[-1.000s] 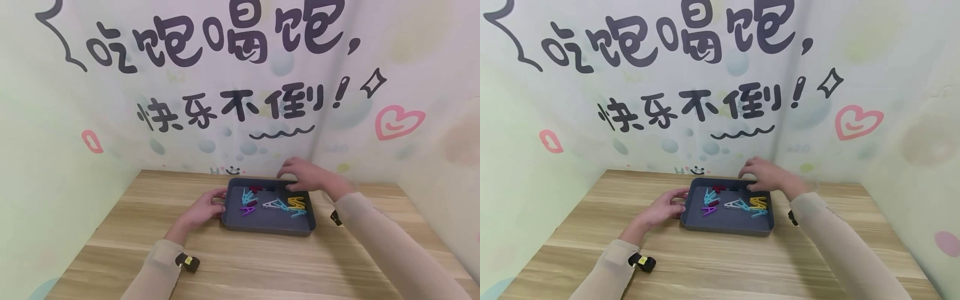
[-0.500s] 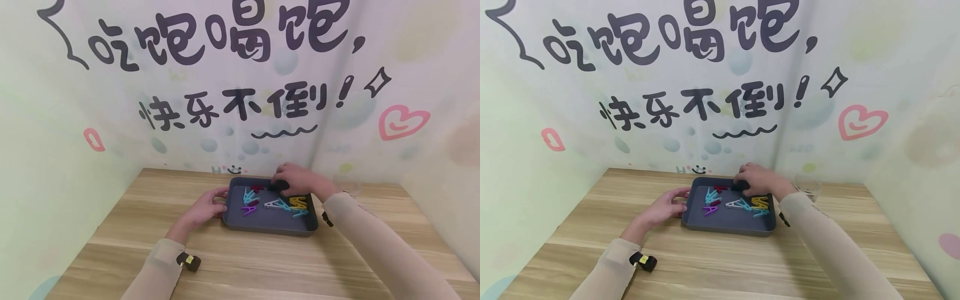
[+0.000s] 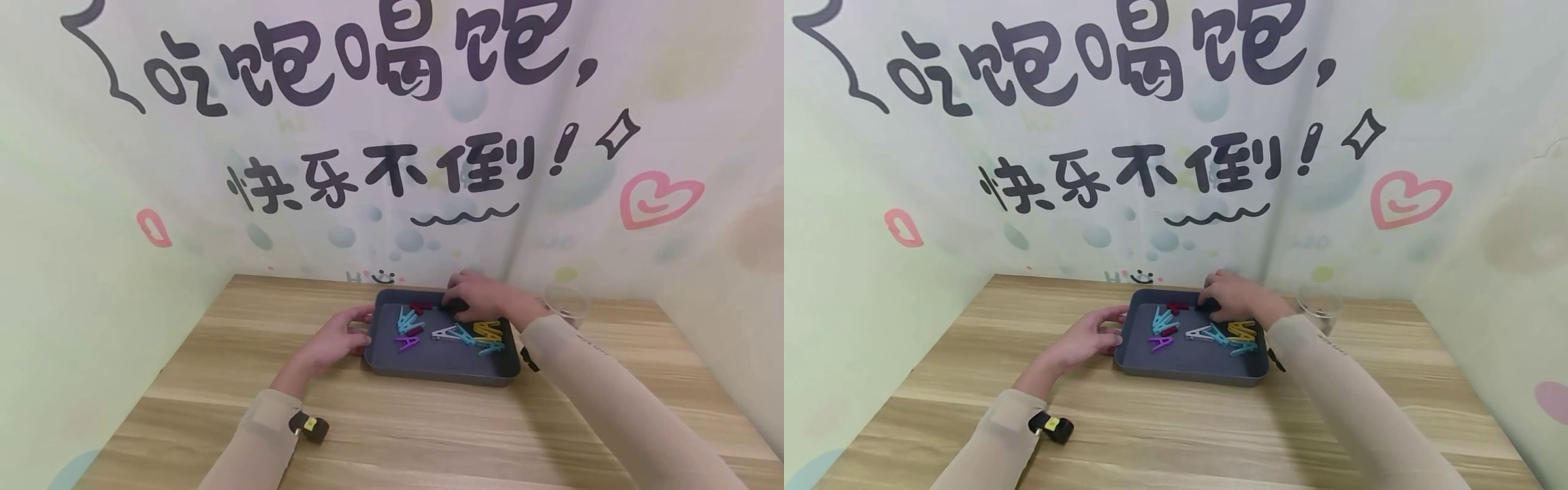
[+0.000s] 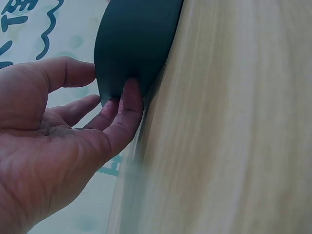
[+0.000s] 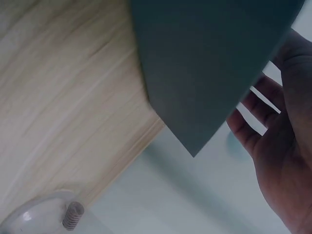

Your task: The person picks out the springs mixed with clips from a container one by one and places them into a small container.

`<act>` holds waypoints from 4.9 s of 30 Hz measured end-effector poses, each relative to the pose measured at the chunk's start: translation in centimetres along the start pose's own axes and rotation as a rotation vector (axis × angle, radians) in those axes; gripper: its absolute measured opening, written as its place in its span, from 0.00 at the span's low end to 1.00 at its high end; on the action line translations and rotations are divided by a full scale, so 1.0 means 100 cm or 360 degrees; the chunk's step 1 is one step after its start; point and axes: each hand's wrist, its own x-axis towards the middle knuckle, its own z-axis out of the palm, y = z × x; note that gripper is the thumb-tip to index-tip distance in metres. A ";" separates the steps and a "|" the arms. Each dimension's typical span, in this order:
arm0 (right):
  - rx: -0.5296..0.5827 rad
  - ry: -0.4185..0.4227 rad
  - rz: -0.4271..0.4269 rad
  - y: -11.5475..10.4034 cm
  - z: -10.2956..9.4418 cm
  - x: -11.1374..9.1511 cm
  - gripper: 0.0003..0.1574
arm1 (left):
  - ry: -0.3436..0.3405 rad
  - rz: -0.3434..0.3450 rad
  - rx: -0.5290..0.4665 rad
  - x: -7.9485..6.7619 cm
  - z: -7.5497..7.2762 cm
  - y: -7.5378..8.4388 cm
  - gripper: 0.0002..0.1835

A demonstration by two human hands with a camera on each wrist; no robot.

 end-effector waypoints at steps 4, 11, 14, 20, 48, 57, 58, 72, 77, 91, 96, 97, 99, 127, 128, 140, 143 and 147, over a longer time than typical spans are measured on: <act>0.0037 0.0000 0.0023 0.000 0.001 0.002 0.22 | 0.0005 0.0001 0.0008 -0.001 0.000 0.001 0.37; 0.0007 0.0022 0.0044 -0.002 0.004 0.001 0.18 | 0.0015 -0.0009 0.0001 -0.001 0.000 0.000 0.37; -0.0012 0.0011 0.0060 -0.003 0.005 0.001 0.14 | 0.0015 -0.0009 -0.0003 0.000 0.001 0.000 0.37; 0.0003 -0.0005 0.0075 -0.005 0.005 0.002 0.05 | 0.0016 -0.0009 -0.0017 0.000 0.001 0.000 0.37; 0.0011 0.0256 -0.0109 -0.009 -0.031 -0.033 0.10 | 0.0018 -0.0003 0.0020 -0.001 0.001 0.001 0.37; 0.0058 0.0324 -0.0164 -0.009 -0.038 -0.050 0.11 | 0.0032 -0.0012 0.0047 -0.002 0.001 0.002 0.36; 0.0060 0.0336 -0.0169 -0.008 -0.039 -0.052 0.11 | 0.0033 -0.0014 0.0051 -0.003 0.001 0.002 0.36; 0.0092 0.0420 -0.0120 0.004 -0.046 -0.083 0.11 | 0.0062 -0.0029 0.0059 -0.003 0.002 0.002 0.36; 0.0099 0.0447 -0.0056 0.014 -0.048 -0.095 0.10 | 0.0068 -0.0032 0.0071 -0.003 0.003 0.002 0.36; 0.0116 0.0464 0.0083 0.036 -0.049 -0.129 0.12 | 0.0039 -0.0013 0.0063 -0.003 0.002 0.002 0.36; 0.0106 0.0481 0.0107 0.043 -0.049 -0.141 0.13 | 0.0026 -0.0020 0.0062 -0.004 0.002 0.004 0.36; 0.0103 0.0482 0.0119 0.045 -0.049 -0.144 0.13 | 0.0023 -0.0019 0.0069 -0.004 0.002 0.004 0.36; 0.0106 0.0480 0.0140 0.048 -0.049 -0.148 0.13 | 0.0023 -0.0020 0.0072 -0.004 0.002 0.004 0.36; 0.0130 0.0447 0.0310 0.105 -0.024 -0.183 0.12 | -0.0011 0.0016 0.0004 -0.003 0.001 0.002 0.36; 0.0134 0.0446 0.0317 0.105 -0.024 -0.183 0.12 | -0.0011 0.0014 0.0004 -0.003 0.001 0.002 0.36; 0.0224 0.0436 0.0490 0.101 -0.026 -0.180 0.27 | -0.0014 0.0003 0.0013 -0.002 0.000 0.002 0.36; 0.0237 0.0431 0.0515 0.095 -0.029 -0.177 0.32 | -0.0012 0.0013 0.0025 -0.003 0.000 0.002 0.36; 0.0241 0.0434 0.0502 0.087 -0.033 -0.171 0.34 | -0.0006 0.0015 0.0055 -0.004 0.001 0.003 0.36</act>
